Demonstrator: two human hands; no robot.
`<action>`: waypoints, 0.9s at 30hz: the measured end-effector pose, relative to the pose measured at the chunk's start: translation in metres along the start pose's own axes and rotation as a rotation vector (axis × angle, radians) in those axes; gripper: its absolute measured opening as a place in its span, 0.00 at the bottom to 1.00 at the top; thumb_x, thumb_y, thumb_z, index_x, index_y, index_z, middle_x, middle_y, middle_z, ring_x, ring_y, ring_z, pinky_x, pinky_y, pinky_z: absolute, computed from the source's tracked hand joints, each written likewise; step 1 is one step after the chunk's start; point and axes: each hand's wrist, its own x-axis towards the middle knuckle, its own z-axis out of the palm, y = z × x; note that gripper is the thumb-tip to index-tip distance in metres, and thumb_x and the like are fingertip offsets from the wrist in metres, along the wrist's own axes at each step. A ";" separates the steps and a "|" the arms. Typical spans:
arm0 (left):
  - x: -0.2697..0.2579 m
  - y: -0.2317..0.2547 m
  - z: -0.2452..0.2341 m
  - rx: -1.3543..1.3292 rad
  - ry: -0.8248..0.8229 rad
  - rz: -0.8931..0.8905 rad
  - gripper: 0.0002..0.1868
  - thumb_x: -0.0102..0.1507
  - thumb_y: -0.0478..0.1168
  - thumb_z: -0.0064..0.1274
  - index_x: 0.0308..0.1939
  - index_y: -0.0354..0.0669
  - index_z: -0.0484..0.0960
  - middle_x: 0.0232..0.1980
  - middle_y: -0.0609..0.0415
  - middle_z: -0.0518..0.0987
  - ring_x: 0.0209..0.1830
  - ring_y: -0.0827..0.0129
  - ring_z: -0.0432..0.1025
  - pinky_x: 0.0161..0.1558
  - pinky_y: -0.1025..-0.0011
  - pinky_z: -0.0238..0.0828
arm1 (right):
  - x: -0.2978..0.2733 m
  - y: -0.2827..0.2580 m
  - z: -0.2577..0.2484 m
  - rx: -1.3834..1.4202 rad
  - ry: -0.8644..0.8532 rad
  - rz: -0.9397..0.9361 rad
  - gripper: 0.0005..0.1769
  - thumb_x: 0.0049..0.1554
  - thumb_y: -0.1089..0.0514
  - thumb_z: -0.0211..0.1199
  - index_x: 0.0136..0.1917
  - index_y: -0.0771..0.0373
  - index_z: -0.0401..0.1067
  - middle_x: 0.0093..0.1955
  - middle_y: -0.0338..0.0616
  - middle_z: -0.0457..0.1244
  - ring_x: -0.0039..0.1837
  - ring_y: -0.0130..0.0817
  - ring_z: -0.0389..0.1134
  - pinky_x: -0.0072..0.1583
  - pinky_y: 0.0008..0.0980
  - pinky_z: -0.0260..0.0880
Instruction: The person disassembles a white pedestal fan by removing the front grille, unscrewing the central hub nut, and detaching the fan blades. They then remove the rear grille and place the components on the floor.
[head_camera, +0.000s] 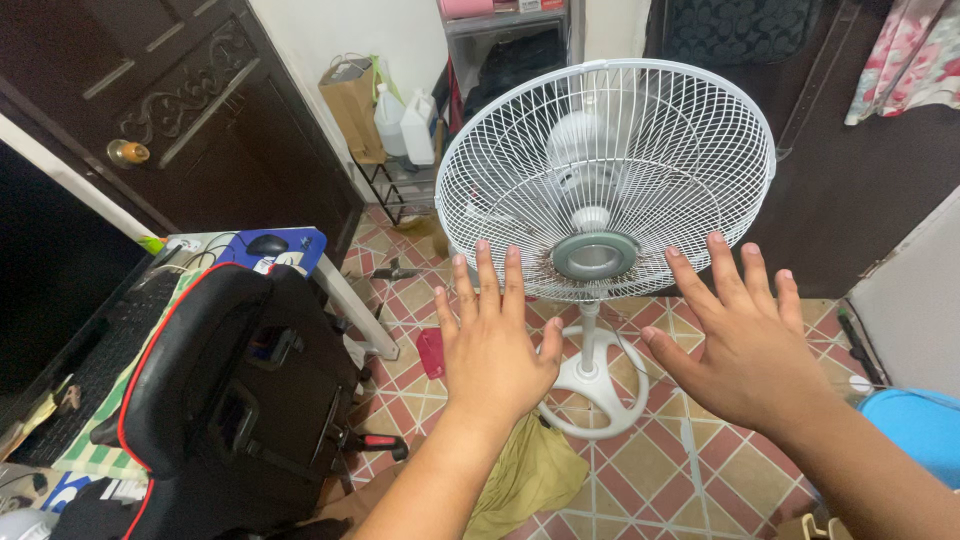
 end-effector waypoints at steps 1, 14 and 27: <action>0.000 -0.001 -0.001 -0.001 -0.001 -0.001 0.49 0.59 0.55 0.54 0.78 0.41 0.52 0.81 0.33 0.47 0.81 0.36 0.39 0.72 0.36 0.34 | -0.002 -0.004 -0.003 0.028 0.017 0.002 0.52 0.51 0.26 0.56 0.81 0.47 0.50 0.81 0.64 0.41 0.80 0.68 0.37 0.72 0.70 0.37; -0.005 0.004 -0.001 -0.025 0.006 0.031 0.48 0.58 0.55 0.54 0.77 0.39 0.53 0.81 0.34 0.47 0.80 0.36 0.39 0.72 0.37 0.32 | -0.008 -0.012 -0.015 0.091 0.079 0.018 0.50 0.51 0.30 0.58 0.80 0.49 0.51 0.81 0.64 0.43 0.80 0.69 0.39 0.72 0.70 0.37; 0.014 -0.048 0.009 -0.587 0.256 -0.160 0.14 0.64 0.40 0.55 0.50 0.38 0.83 0.50 0.43 0.82 0.51 0.51 0.76 0.53 0.61 0.73 | -0.010 0.000 -0.015 0.626 0.362 0.351 0.20 0.64 0.51 0.61 0.65 0.63 0.73 0.57 0.51 0.69 0.54 0.38 0.71 0.52 0.35 0.71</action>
